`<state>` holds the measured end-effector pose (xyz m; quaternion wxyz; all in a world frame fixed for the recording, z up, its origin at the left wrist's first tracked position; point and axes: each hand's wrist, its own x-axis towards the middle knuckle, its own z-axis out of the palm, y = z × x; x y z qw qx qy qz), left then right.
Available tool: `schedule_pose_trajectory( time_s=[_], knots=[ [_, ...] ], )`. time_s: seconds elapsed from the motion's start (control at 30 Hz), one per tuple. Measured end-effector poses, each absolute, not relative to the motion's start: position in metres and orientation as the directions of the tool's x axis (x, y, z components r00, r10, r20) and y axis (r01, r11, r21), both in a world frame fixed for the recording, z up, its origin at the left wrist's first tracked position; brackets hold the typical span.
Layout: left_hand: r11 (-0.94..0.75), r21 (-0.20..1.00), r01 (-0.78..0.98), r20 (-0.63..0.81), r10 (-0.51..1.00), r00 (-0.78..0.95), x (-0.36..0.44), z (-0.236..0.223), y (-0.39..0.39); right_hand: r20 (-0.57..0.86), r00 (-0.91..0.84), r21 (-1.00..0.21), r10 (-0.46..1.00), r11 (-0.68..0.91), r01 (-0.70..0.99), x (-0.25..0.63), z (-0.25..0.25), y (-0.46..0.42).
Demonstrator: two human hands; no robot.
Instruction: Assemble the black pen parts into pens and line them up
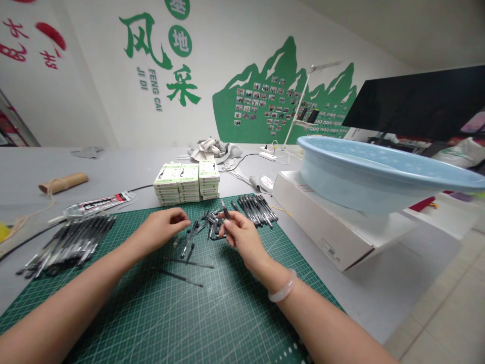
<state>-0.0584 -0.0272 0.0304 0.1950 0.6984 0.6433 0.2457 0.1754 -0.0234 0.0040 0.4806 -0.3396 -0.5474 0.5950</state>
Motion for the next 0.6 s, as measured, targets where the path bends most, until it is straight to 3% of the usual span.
schedule_pose_trajectory(
  time_s=[0.07, 0.17, 0.23, 0.3, 0.43, 0.6],
  knots=[
    [-0.108, 0.748, 0.655, 0.089, 0.994, 0.062, -0.047, 0.043, -0.035, 0.121, -0.294, -0.978, 0.948, 0.063, -0.201, 0.175, 0.004, -0.023],
    [-0.128, 0.952, 0.279, 0.099, 0.988, 0.116, -0.028, 0.069, -0.057, 0.115, -0.277, -0.976, 0.954, 0.056, -0.212, 0.176, 0.006, -0.023],
    [-0.125, 0.992, 0.002, 0.123, 0.977, 0.174, -0.014, 0.09, -0.079, 0.11, -0.265, -0.975, 0.958, 0.053, -0.214, 0.176, 0.006, -0.023],
    [-0.064, 0.99, -0.128, 0.087, 0.98, 0.181, -0.001, 0.109, -0.106, 0.111, -0.257, -0.977, 0.96, 0.058, -0.207, 0.177, 0.005, -0.023],
    [0.024, 0.995, -0.092, -0.011, 0.99, 0.138, 0.007, 0.12, -0.156, 0.115, -0.245, -0.981, 0.963, 0.072, -0.179, 0.177, 0.002, -0.022],
    [-0.158, 0.987, 0.011, 0.157, 0.984, 0.084, -0.045, 0.065, -0.197, 0.098, -0.22, -0.985, 0.971, 0.062, -0.163, 0.176, 0.002, -0.023]
  ],
)
